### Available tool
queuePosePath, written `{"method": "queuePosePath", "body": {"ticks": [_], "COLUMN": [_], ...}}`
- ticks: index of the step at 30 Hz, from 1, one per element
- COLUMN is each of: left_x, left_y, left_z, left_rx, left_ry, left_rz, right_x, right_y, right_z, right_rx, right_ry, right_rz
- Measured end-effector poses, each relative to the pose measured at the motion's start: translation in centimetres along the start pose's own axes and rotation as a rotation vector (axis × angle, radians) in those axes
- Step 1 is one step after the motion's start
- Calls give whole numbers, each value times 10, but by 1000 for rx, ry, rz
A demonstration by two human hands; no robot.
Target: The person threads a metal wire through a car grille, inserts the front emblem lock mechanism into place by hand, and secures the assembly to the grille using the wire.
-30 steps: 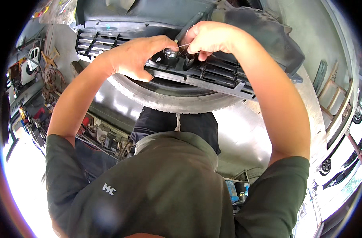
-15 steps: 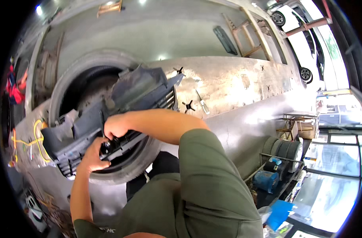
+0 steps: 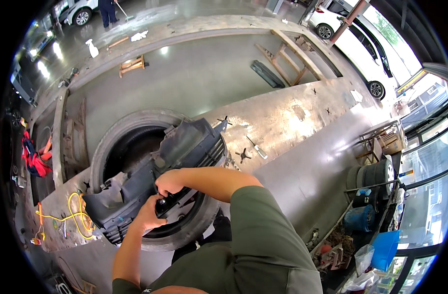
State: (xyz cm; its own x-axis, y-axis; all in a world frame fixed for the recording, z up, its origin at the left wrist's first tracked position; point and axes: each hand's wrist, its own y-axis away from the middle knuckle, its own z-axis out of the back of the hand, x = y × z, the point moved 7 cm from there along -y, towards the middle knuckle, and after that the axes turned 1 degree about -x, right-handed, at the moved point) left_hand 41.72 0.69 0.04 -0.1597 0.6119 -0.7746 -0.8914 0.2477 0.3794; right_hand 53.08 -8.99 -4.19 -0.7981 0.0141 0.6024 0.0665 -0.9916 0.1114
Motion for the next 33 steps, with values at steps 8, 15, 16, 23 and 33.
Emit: {"method": "queuePosePath", "body": {"ticks": [8, 15, 16, 23, 33], "left_x": [12, 25, 23, 21, 20], "left_y": [2, 6, 6, 15, 13], "left_z": [-7, -9, -9, -13, -25], "left_rx": [5, -36, -38, -99, -80], "left_ry": [-85, -54, -51, 6, -11], "left_rz": [-74, -93, -109, -95, 30], "right_x": [-3, 47, 57, 57, 67], "right_y": [52, 135, 153, 309, 428], "right_z": [18, 57, 57, -83, -284], "right_rx": [-225, -812, -928, -1337, -1035], "right_ry": [-73, -162, -160, -688, -1146], "right_rz": [-401, -636, -592, -1027, -1334]}}
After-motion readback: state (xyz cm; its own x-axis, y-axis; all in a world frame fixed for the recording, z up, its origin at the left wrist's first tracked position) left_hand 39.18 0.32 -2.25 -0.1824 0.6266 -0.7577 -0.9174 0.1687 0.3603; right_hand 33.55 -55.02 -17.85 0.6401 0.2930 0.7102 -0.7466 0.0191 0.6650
